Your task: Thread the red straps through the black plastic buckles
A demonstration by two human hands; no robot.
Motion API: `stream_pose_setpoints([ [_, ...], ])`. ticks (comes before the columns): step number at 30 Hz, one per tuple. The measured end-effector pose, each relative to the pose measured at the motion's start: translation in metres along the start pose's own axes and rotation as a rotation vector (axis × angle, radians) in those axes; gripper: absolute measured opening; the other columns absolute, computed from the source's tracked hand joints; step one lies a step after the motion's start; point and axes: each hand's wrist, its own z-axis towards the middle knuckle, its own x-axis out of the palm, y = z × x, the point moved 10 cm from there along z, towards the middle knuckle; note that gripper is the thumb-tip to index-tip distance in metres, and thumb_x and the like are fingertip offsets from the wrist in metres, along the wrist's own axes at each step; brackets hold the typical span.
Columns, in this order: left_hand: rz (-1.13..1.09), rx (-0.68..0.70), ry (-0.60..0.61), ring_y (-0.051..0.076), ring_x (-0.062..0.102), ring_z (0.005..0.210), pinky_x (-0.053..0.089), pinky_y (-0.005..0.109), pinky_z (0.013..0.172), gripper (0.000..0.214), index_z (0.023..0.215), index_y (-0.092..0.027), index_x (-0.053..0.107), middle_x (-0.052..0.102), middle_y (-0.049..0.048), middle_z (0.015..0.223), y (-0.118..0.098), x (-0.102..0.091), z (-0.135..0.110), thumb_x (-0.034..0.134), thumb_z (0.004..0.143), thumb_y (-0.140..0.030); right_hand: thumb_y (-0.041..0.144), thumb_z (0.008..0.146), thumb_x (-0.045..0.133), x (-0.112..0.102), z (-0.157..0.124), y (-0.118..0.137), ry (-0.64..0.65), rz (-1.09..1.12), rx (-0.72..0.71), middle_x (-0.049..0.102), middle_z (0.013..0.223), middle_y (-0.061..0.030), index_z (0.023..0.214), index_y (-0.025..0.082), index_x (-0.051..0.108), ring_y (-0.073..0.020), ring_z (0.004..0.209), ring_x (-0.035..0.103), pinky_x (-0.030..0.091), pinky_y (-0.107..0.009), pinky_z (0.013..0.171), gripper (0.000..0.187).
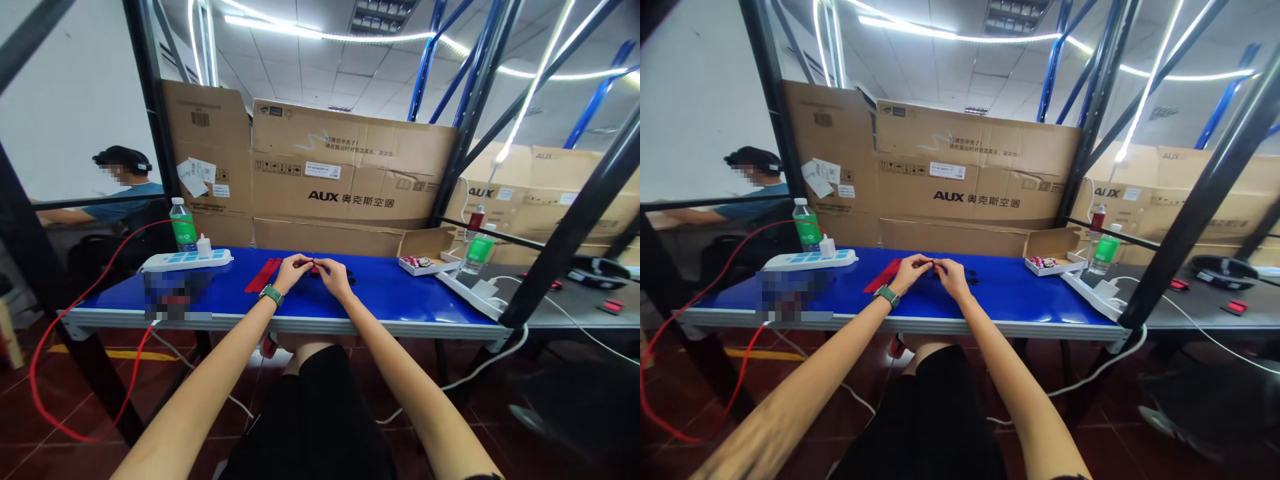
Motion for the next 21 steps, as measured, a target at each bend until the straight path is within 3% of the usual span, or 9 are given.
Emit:
stream_pose_setpoints([
  [4, -0.008, 0.028, -0.017, 0.026, 0.072, 0.095, 0.057, 0.041, 0.089, 0.046, 0.097, -0.015, 0.075, 0.077, 0.0123, 0.103, -0.004, -0.001, 0.001, 0.084, 0.071, -0.051, 0.052, 0.08, 0.074, 0.001, 0.0, -0.037, -0.061, 0.472, 0.292, 0.077, 0.096, -0.008, 0.1, 0.019, 0.074, -0.0229, 0.084, 0.074, 0.061, -0.037, 0.081, 0.038],
  [6, -0.025, 0.024, 0.004, 0.027, 0.072, 0.097, 0.057, 0.042, 0.091, 0.046, 0.098, -0.015, 0.074, 0.077, 0.0124, 0.105, -0.005, 0.002, 0.0, 0.085, 0.07, -0.049, 0.055, 0.071, 0.08, 0.003, -0.001, -0.046, -0.055, 0.565, 0.351, 0.078, 0.089, -0.0073, 0.094, 0.018, 0.074, -0.0231, 0.08, 0.074, 0.061, -0.038, 0.081, 0.044],
  [9, -0.046, 0.009, 0.03, 0.027, 0.072, 0.098, 0.057, 0.043, 0.092, 0.046, 0.1, -0.015, 0.073, 0.076, 0.0125, 0.106, -0.007, 0.005, -0.002, 0.085, 0.07, -0.048, 0.053, 0.07, 0.081, -0.002, 0.0, -0.042, -0.049, 0.475, 0.277, 0.078, 0.087, -0.0077, 0.089, 0.017, 0.077, -0.0237, 0.079, 0.073, 0.06, -0.039, 0.082, 0.04],
  [15, 0.0, 0.024, 0.058, 0.027, 0.072, 0.098, 0.057, 0.042, 0.093, 0.046, 0.098, -0.014, 0.074, 0.077, 0.0124, 0.105, -0.014, 0.007, -0.005, 0.085, 0.07, -0.049, 0.046, 0.084, 0.07, -0.012, -0.002, -0.011, -0.087, 0.163, 0.064, 0.079, 0.093, -0.0086, 0.088, 0.021, 0.079, -0.0252, 0.087, 0.074, 0.058, -0.037, 0.084, 0.027],
  [18, 0.002, 0.007, 0.069, 0.027, 0.072, 0.098, 0.057, 0.043, 0.093, 0.049, 0.099, -0.014, 0.075, 0.077, 0.0128, 0.105, -0.012, 0.009, -0.004, 0.084, 0.07, -0.052, 0.046, 0.086, 0.066, -0.013, -0.001, -0.012, -0.101, 0.147, 0.087, 0.078, 0.09, -0.0071, 0.088, 0.021, 0.077, -0.0233, 0.082, 0.073, 0.057, -0.035, 0.082, 0.028],
  [21, -0.005, -0.016, 0.127, 0.029, 0.072, 0.1, 0.056, 0.045, 0.096, 0.05, 0.099, -0.014, 0.077, 0.078, 0.0133, 0.105, -0.006, 0.016, -0.002, 0.065, 0.086, -0.06, 0.051, 0.083, 0.066, -0.018, -0.001, -0.029, -0.15, 0.212, 0.22, 0.076, 0.08, -0.0055, 0.084, 0.02, 0.074, -0.0214, 0.073, 0.071, 0.058, -0.033, 0.074, 0.033],
])
